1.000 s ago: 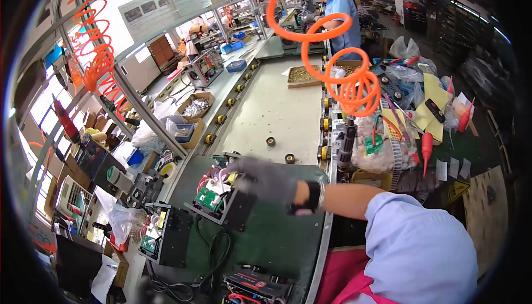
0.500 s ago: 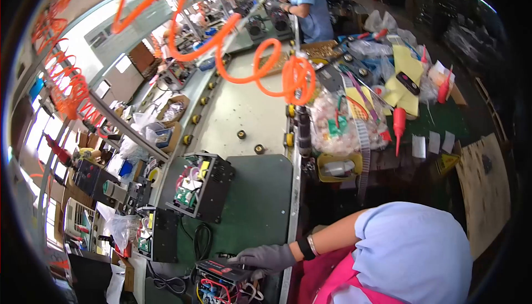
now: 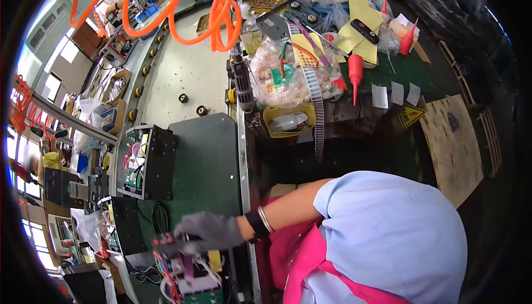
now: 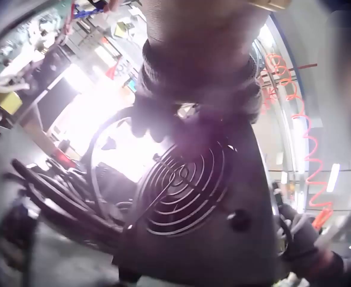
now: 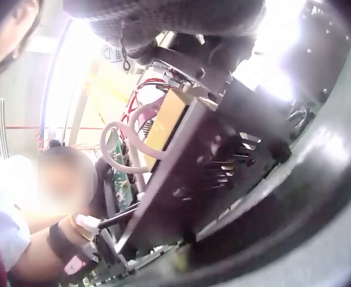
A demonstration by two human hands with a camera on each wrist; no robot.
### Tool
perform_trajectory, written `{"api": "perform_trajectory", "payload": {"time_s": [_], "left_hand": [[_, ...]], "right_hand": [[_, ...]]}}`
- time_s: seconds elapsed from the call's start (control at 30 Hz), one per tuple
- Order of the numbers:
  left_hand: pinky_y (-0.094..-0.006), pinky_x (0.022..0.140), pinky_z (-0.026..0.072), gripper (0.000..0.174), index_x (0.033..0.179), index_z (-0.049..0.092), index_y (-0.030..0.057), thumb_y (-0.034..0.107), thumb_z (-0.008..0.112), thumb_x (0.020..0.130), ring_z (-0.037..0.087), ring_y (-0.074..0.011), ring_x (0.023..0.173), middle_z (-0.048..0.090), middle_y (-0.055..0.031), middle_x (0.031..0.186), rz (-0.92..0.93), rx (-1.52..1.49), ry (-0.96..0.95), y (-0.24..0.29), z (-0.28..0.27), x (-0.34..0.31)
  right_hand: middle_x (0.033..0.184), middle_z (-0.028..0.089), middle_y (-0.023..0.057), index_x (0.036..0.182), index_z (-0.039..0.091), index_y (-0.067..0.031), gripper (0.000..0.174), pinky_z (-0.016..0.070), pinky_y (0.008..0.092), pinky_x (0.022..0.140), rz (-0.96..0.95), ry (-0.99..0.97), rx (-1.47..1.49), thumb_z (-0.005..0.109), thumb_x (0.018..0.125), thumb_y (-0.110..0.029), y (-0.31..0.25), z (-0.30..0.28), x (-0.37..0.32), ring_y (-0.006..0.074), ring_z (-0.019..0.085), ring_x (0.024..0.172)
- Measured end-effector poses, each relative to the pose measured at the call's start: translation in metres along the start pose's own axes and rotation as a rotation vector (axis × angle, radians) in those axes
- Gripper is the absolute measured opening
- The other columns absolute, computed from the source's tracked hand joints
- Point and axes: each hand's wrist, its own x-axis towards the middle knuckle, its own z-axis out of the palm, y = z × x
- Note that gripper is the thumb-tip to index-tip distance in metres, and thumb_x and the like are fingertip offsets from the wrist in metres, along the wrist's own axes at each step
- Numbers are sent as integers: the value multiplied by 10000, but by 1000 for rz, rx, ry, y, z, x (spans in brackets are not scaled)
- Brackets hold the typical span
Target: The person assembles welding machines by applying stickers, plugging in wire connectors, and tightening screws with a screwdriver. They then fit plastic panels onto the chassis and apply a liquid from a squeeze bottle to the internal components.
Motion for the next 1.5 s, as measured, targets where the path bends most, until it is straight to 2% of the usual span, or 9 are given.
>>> {"api": "perform_trajectory", "payload": {"time_s": [0.17, 0.37, 0.57, 0.87, 1.0, 1.1, 1.23, 1.37, 1.5], "left_hand": [[-366, 1062, 325, 449, 1334, 479, 6, 289, 401, 994, 440, -222, 1237, 484, -116, 1356, -555, -467, -167, -94, 7, 57], [-372, 1104, 261, 497, 1394, 391, 8, 319, 339, 1011, 355, -224, 1311, 391, -116, 1433, -715, -540, -212, -76, 26, 55], [-378, 1147, 197, 547, 1455, 303, 9, 349, 278, 1027, 270, -227, 1384, 297, -115, 1511, -682, -447, -234, -45, 21, 50], [-364, 946, 429, 450, 1239, 569, 40, 377, 426, 977, 548, -263, 1135, 564, -170, 1256, 4, 319, 174, -83, 26, 28], [-400, 1049, 391, 483, 1367, 460, 69, 372, 448, 991, 500, -306, 1236, 471, -180, 1376, 38, 373, 384, -11, 41, -23], [-399, 1041, 376, 582, 1302, 468, -59, 417, 491, 970, 503, -313, 1210, 536, -187, 1295, 366, 285, 521, 8, 55, -66], [-455, 956, 447, 455, 1183, 536, -39, 327, 600, 920, 541, -356, 1122, 557, -180, 1164, 684, 159, 183, 54, 89, -130], [-449, 926, 454, 561, 1191, 595, 51, 409, 731, 780, 533, -371, 1130, 538, -187, 1178, 571, 171, -158, 82, 117, -140], [-438, 848, 473, 408, 1061, 642, 86, 344, 739, 760, 562, -349, 1058, 568, -140, 1187, 382, 286, -341, 75, 119, -148]], "right_hand": [[913, 652, 234, 1065, 620, -18, 447, 489, 448, 789, 330, -61, 12, 628, 860, -415, 29, -11, 50, 414, 630, 892], [1036, 659, 164, 1077, 631, -8, 358, 492, 363, 860, 110, 26, 167, 600, 880, -305, -5, -86, -39, 241, 626, 996], [908, 679, 40, 974, 668, -54, 424, 518, 269, 640, 1058, 721, 439, 576, 906, -462, -23, -187, -206, 122, 624, 713], [757, 633, -23, 905, 627, -154, 660, 488, 321, 574, 731, 1680, 393, 560, 728, -786, 17, -315, -322, 141, 598, 654], [734, 562, 6, 900, 583, -143, 99, 449, 267, 511, 344, 1671, -77, 596, 878, -239, 80, -385, -371, 144, 559, 628], [847, 633, 36, 1002, 647, -55, 173, 465, 272, 714, 390, 1409, -293, 610, 846, -120, -10, -330, -309, 175, 601, 789], [871, 674, 62, 983, 678, -75, 175, 493, 314, 697, 144, 250, -673, 638, 836, -160, -57, -258, -224, 192, 632, 785], [839, 643, 68, 779, 647, -115, 126, 491, 366, 707, -179, -715, -783, 648, 786, -241, -69, -170, -140, 253, 631, 812], [796, 598, 34, 757, 612, -130, 193, 474, 357, 704, -467, -1092, -902, 641, 771, -321, -72, -87, -103, 230, 610, 810]]}}
